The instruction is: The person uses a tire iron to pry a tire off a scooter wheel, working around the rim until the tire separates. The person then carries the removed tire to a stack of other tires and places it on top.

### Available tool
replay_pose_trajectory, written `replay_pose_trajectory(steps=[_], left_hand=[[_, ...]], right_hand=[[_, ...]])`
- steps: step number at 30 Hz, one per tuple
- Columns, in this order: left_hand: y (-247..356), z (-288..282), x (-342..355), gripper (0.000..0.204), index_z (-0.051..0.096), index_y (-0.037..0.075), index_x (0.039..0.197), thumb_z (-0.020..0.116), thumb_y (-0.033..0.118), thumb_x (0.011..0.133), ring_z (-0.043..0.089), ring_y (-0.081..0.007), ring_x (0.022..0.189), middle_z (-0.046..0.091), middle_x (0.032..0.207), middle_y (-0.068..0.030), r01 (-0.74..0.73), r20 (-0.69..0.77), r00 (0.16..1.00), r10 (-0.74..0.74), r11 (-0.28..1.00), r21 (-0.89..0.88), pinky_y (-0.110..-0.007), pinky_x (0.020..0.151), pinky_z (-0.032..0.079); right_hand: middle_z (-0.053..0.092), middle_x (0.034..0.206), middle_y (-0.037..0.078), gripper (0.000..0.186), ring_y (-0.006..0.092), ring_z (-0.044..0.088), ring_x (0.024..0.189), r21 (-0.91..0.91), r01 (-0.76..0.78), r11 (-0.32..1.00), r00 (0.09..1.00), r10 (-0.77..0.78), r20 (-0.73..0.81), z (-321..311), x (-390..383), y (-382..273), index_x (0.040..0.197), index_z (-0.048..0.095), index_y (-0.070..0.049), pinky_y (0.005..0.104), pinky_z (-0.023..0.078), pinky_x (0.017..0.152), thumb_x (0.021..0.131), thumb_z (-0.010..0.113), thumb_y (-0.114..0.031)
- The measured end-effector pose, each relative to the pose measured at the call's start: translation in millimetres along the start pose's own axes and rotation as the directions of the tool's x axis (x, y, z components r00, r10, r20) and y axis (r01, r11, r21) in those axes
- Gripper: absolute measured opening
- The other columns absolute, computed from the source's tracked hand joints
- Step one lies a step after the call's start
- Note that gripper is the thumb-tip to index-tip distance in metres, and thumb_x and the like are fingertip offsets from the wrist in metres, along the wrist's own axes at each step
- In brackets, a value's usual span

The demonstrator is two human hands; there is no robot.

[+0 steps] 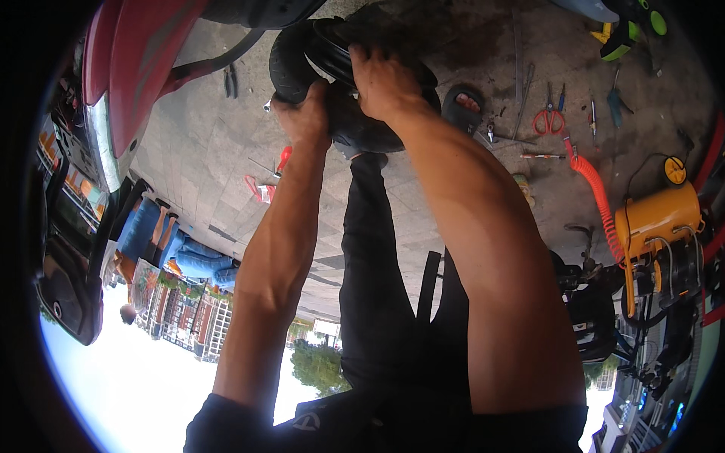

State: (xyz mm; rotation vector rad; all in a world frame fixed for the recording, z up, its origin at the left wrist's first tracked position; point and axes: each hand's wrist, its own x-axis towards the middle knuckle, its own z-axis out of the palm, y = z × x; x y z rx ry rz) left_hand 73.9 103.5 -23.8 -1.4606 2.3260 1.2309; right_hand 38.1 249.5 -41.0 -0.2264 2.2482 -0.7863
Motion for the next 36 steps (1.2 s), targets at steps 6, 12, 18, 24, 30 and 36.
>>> replay_pose_trajectory(steps=[6,12,18,24,30,36], left_hand=[[6.7,-4.2,0.5,0.076,0.042,-0.006,0.125,0.082,0.025,0.067,0.058,-0.0274,0.102,0.057,0.113,-0.0193,-0.010,0.053,0.999,0.011,1.000,-0.016,-0.038,0.093,0.046],[-8.4,-5.9,-6.0,0.084,0.038,-0.006,0.134,0.082,0.025,0.070,0.058,-0.0279,0.104,0.058,0.118,-0.0194,-0.088,-0.024,0.996,0.089,0.995,0.052,-0.036,0.094,0.046],[-30.7,-25.3,-4.6,0.080,0.037,-0.006,0.134,0.080,0.022,0.073,0.058,-0.0270,0.105,0.056,0.120,-0.0195,-0.122,0.018,0.992,0.123,0.991,-0.053,-0.036,0.093,0.048],[-20.9,-25.2,-13.7,0.091,0.040,-0.007,0.133,0.082,0.038,0.066,0.059,-0.0384,0.114,0.058,0.122,-0.0269,0.110,-0.077,0.992,-0.100,0.984,0.137,-0.041,0.099,0.045],[7.8,-7.1,-3.0,0.086,0.039,-0.012,0.131,0.085,0.025,0.068,0.064,-0.0303,0.101,0.059,0.120,-0.0235,0.188,-0.086,0.981,-0.172,0.949,0.254,-0.038,0.085,0.053],[32.0,-0.6,5.3,0.071,0.050,-0.011,0.118,0.085,0.016,0.063,0.067,-0.0281,0.079,0.064,0.103,-0.0193,0.300,0.200,0.942,-0.268,0.942,-0.152,-0.039,0.067,0.058]], right_hand=[[0.058,0.119,0.023,0.058,0.0421,0.064,0.102,0.040,0.015,0.999,0.999,-0.013,-0.041,-0.2,4.8,11.6,0.117,0.045,-0.003,0.0477,0.055,0.086,0.072,0.078,-0.016],[0.058,0.117,0.023,0.052,0.0387,0.059,0.109,-0.058,0.023,0.998,0.996,-0.027,-0.083,-7.2,-4.9,12.3,0.118,0.055,-0.003,0.0462,0.052,0.091,0.075,0.079,-0.020],[0.065,0.104,0.022,0.042,0.0386,0.062,0.101,0.102,-0.019,0.995,0.999,0.022,-0.025,-6.4,-4.2,-2.4,0.109,0.061,-0.002,0.0465,0.050,0.086,0.086,0.069,-0.036],[0.066,0.107,0.022,0.036,0.0392,0.066,0.098,0.106,-0.214,0.971,0.976,0.209,0.056,17.2,7.2,-39.8,0.105,0.064,-0.004,0.0472,0.055,0.080,0.088,0.067,-0.035],[0.063,0.107,0.020,0.042,0.0388,0.063,0.101,0.123,-0.312,0.942,0.912,0.333,-0.238,29.7,9.9,-29.0,0.104,0.064,-0.007,0.0497,0.051,0.083,0.089,0.063,-0.046],[0.061,0.124,0.020,0.076,0.0379,0.056,0.117,0.114,-0.403,0.908,0.848,0.418,-0.327,23.3,27.7,6.5,0.129,0.057,-0.012,0.0490,0.044,0.097,0.079,0.062,-0.068]])
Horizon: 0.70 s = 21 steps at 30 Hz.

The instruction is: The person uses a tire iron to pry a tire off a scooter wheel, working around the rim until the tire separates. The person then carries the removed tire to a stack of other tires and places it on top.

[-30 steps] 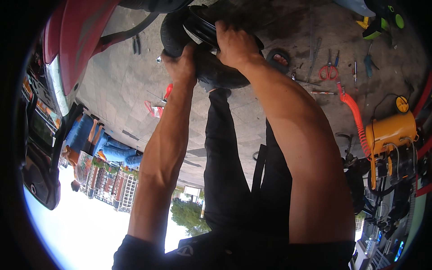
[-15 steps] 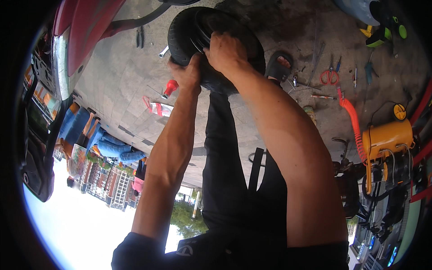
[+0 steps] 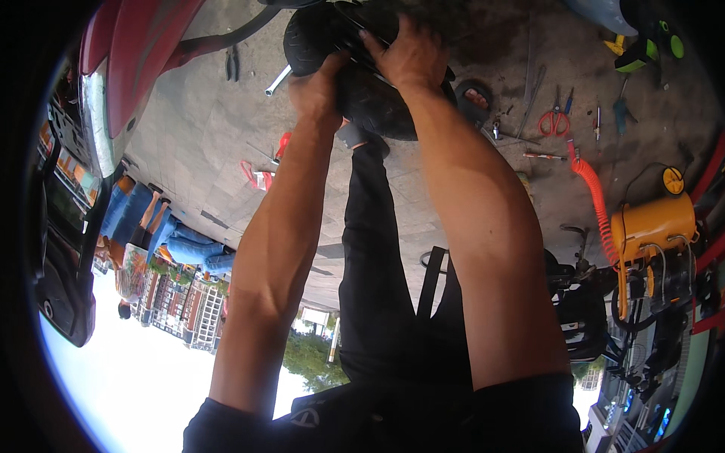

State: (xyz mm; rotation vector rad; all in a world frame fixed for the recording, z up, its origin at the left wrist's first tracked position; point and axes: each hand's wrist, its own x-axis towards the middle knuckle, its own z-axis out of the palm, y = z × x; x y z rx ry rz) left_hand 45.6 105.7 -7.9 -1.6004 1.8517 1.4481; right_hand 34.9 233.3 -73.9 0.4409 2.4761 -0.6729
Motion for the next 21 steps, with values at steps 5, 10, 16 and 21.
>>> replay_pose_trajectory(steps=[5,10,16,21], left_hand=[[-19.0,12.5,-18.8,0.072,0.045,-0.009,0.118,0.084,0.015,0.063,0.064,-0.0278,0.087,0.060,0.102,-0.0190,-0.110,-0.119,0.986,0.113,0.993,0.031,-0.040,0.075,0.057],[-31.7,1.9,-22.6,0.077,0.040,-0.009,0.122,0.085,0.018,0.065,0.063,-0.0279,0.090,0.058,0.106,-0.0184,-0.078,-0.042,0.996,0.074,0.992,-0.099,-0.040,0.079,0.056],[-40.2,-3.0,-13.7,0.079,0.040,-0.008,0.123,0.087,0.020,0.065,0.062,-0.0277,0.094,0.058,0.107,-0.0178,-0.094,-0.051,0.995,0.088,0.988,-0.125,-0.040,0.083,0.054],[-44.5,2.8,-11.5,0.079,0.041,-0.010,0.121,0.087,0.023,0.065,0.061,-0.0263,0.096,0.059,0.110,-0.0189,-0.184,-0.109,0.978,0.180,0.982,-0.034,-0.037,0.086,0.052]], right_hand=[[0.069,0.111,0.019,0.079,0.0357,0.065,0.105,-0.007,0.052,0.999,0.984,-0.050,0.169,-17.8,13.8,16.4,0.121,0.065,-0.010,0.0449,0.053,0.088,0.078,0.057,-0.075],[0.072,0.092,0.018,0.073,0.0375,0.069,0.090,-0.029,0.151,0.988,0.984,-0.147,0.105,-22.8,16.8,20.7,0.109,0.070,-0.012,0.0459,0.056,0.078,0.076,0.058,-0.076],[0.072,0.084,0.017,0.069,0.0369,0.070,0.083,-0.007,0.251,0.968,0.966,-0.250,0.071,-16.3,31.0,26.2,0.104,0.072,-0.015,0.0466,0.056,0.073,0.075,0.059,-0.077],[0.072,0.086,0.017,0.069,0.0353,0.070,0.085,-0.017,0.335,0.942,0.942,-0.335,-0.021,-16.6,24.3,22.2,0.109,0.071,-0.015,0.0459,0.056,0.076,0.078,0.058,-0.075]])
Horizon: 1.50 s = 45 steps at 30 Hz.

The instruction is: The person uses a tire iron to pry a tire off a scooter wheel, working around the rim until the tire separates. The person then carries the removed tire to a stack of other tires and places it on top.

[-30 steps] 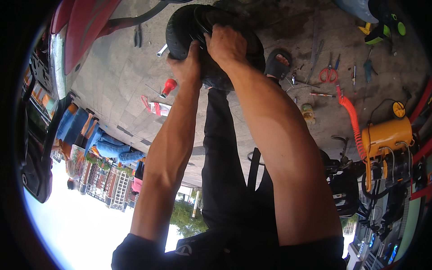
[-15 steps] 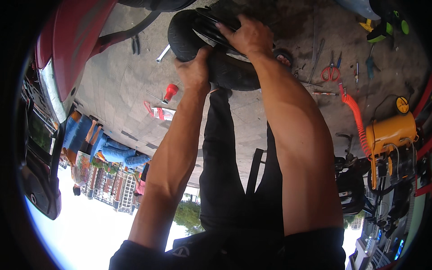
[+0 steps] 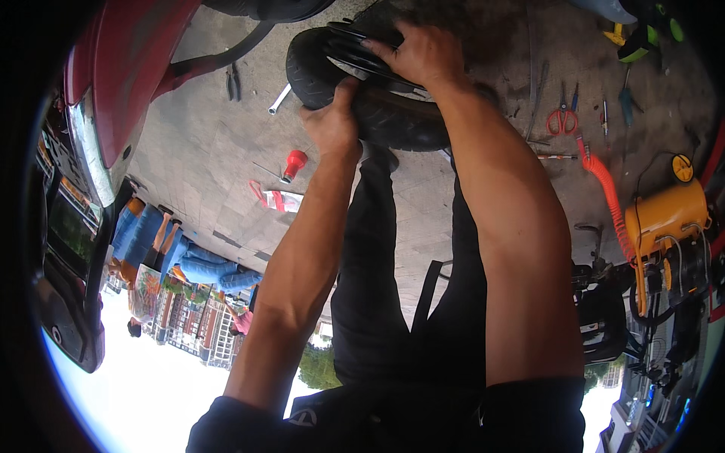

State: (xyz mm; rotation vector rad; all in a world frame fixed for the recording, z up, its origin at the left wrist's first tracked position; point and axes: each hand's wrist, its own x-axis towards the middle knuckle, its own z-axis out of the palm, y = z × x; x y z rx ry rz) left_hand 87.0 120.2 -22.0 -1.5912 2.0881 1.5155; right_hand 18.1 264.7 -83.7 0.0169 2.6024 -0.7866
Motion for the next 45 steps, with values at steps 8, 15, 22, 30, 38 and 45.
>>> replay_pose_trajectory(steps=[8,15,22,30,38,45], left_hand=[[8.6,-17.8,13.9,0.070,0.053,-0.012,0.113,0.085,0.026,0.064,0.064,-0.0269,0.093,0.064,0.105,-0.0179,0.126,0.019,0.992,-0.125,0.992,-0.008,-0.037,0.085,0.051],[45.2,-14.7,51.6,0.051,0.060,-0.011,0.114,0.072,0.026,0.081,0.067,-0.0242,0.084,0.066,0.098,-0.0166,0.193,0.208,0.965,-0.161,0.970,-0.144,-0.033,0.076,0.057],[76.6,-10.2,66.4,0.061,0.045,0.007,0.142,0.047,0.047,0.096,0.060,-0.0293,0.118,0.056,0.135,-0.0157,0.225,0.522,0.831,-0.193,0.974,0.001,-0.043,0.097,0.054],[71.6,-13.8,72.5,0.060,0.043,0.009,0.143,0.046,0.046,0.097,0.055,-0.0289,0.124,0.054,0.136,-0.0148,0.170,0.530,0.834,-0.153,0.985,0.016,-0.042,0.100,0.050],[53.7,-29.0,88.1,0.057,0.054,-0.003,0.130,0.062,0.037,0.091,0.062,-0.0264,0.109,0.062,0.120,-0.0151,0.230,0.457,0.879,-0.138,0.961,-0.151,-0.037,0.093,0.052],[35.1,-36.2,102.7,0.061,0.057,-0.010,0.124,0.068,0.036,0.087,0.064,-0.0248,0.102,0.062,0.118,-0.0167,0.235,0.368,0.916,-0.161,0.958,-0.166,-0.034,0.088,0.053]], right_hand=[[0.070,0.100,0.020,0.038,0.0374,0.067,0.096,0.435,-0.261,0.861,0.906,0.375,-0.197,23.8,-66.7,86.4,0.113,0.065,-0.007,0.0429,0.053,0.083,0.093,0.061,-0.039],[0.065,0.111,0.021,0.040,0.0403,0.061,0.108,-0.035,-0.633,0.773,0.766,0.620,-0.170,75.1,-116.8,300.3,0.115,0.059,-0.004,0.0468,0.049,0.094,0.086,0.065,-0.030],[0.062,0.112,0.023,0.047,0.0394,0.061,0.108,-0.177,-0.697,0.695,0.717,0.682,-0.146,108.4,-88.2,341.3,0.112,0.057,-0.001,0.0456,0.050,0.094,0.081,0.071,-0.033],[0.065,0.104,0.025,0.046,0.0392,0.064,0.102,0.106,-0.680,0.725,0.714,0.688,-0.127,75.4,-94.3,297.7,0.118,0.052,0.000,0.0488,0.050,0.084,0.083,0.067,-0.026],[0.065,0.084,0.007,0.037,0.0113,0.057,0.074,0.404,-0.369,0.837,0.900,0.213,0.381,-126.5,-138.2,218.9,0.131,0.058,-0.004,0.0293,0.047,0.068,0.095,0.055,-0.007],[0.067,0.078,0.015,0.030,0.0229,0.064,0.071,0.171,-0.106,0.980,0.697,-0.049,0.715,-223.0,-66.8,144.3,0.121,0.066,-0.004,0.0346,0.048,0.067,0.093,0.058,-0.010]])
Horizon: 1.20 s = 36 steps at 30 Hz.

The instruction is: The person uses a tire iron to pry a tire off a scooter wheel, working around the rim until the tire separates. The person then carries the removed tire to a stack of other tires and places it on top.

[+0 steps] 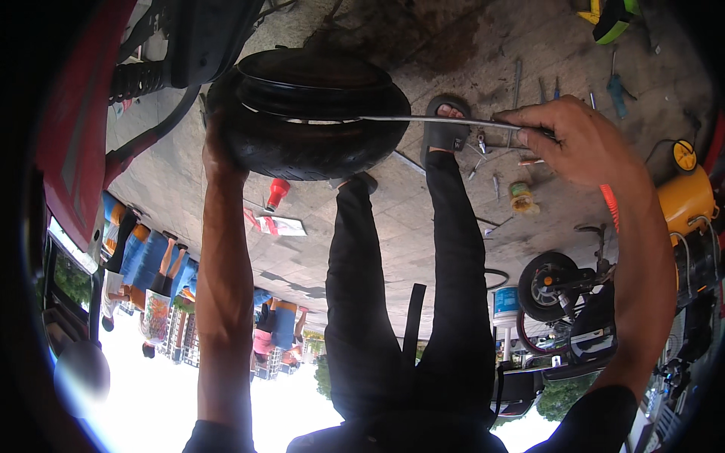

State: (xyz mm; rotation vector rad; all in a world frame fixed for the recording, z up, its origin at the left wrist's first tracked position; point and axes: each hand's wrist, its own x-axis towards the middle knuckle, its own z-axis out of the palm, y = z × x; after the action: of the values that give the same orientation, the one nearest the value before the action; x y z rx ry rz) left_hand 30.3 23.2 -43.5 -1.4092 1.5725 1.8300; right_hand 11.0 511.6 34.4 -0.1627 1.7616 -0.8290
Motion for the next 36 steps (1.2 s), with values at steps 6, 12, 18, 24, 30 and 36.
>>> replay_pose_trajectory(steps=[6,12,18,24,30,36], left_hand=[[0.9,7.1,-6.9,0.064,0.057,-0.015,0.120,0.076,0.032,0.080,0.064,-0.0271,0.099,0.063,0.114,-0.0185,-0.003,-0.093,0.996,0.003,1.000,0.001,-0.036,0.084,0.055],[7.1,21.8,-18.4,0.060,0.053,-0.006,0.130,0.066,0.034,0.088,0.063,-0.0276,0.108,0.061,0.122,-0.0166,0.045,-0.117,0.992,-0.038,0.998,0.053,-0.036,0.093,0.052],[11.8,27.4,-21.5,0.065,0.054,-0.021,0.115,0.079,0.024,0.076,0.068,-0.0290,0.087,0.064,0.105,-0.0226,-0.026,-0.173,0.985,0.028,1.000,0.009,-0.036,0.076,0.059],[8.1,28.6,-18.0,0.063,0.055,-0.023,0.110,0.078,0.024,0.076,0.068,-0.0287,0.083,0.065,0.101,-0.0229,-0.018,-0.168,0.986,0.008,0.998,-0.058,-0.037,0.073,0.059],[11.7,39.6,-18.1,0.064,0.054,-0.023,0.109,0.081,0.023,0.073,0.068,-0.0287,0.082,0.064,0.101,-0.0218,0.021,-0.213,0.976,-0.052,0.989,-0.148,-0.040,0.070,0.059],[22.6,73.9,-14.4,0.071,0.052,-0.021,0.113,0.084,0.025,0.069,0.068,-0.0293,0.084,0.065,0.103,-0.0194,0.014,-0.300,0.952,-0.059,0.988,-0.152,-0.042,0.073,0.059]], right_hand=[[0.064,0.076,0.016,0.032,0.0238,0.059,0.065,-0.171,-0.005,0.985,0.994,0.024,0.107,-28.9,30.7,-31.6,0.116,0.066,0.000,0.0338,0.047,0.064,0.085,0.060,-0.001],[0.063,0.080,0.014,0.035,0.0314,0.062,0.076,-0.405,0.223,0.886,0.961,-0.270,-0.061,-24.5,27.1,-35.2,0.113,0.068,-0.005,0.0391,0.049,0.068,0.078,0.065,0.000],[0.059,0.077,0.011,0.048,0.0304,0.062,0.079,-0.692,0.298,0.658,0.904,-0.427,-0.017,-22.2,39.7,-42.8,0.117,0.067,-0.013,0.0407,0.050,0.068,0.070,0.067,0.000],[0.065,0.079,0.012,0.061,0.0306,0.066,0.076,-0.789,0.102,0.606,0.982,-0.190,-0.019,-2.8,44.7,-49.5,0.131,0.060,-0.017,0.0405,0.054,0.069,0.073,0.065,-0.001],[0.066,0.073,0.019,0.063,0.0314,0.068,0.068,-0.528,-0.094,0.844,0.995,0.063,-0.075,76.9,-5.2,-57.1,0.144,0.048,-0.015,0.0405,0.056,0.069,0.083,0.059,-0.003],[0.050,0.068,-0.004,0.052,0.0060,0.044,0.052,0.778,-0.196,0.596,0.917,0.392,-0.069,154.6,-16.7,-81.9,0.147,0.044,-0.012,0.0221,0.039,0.050,0.096,0.054,-0.003]])
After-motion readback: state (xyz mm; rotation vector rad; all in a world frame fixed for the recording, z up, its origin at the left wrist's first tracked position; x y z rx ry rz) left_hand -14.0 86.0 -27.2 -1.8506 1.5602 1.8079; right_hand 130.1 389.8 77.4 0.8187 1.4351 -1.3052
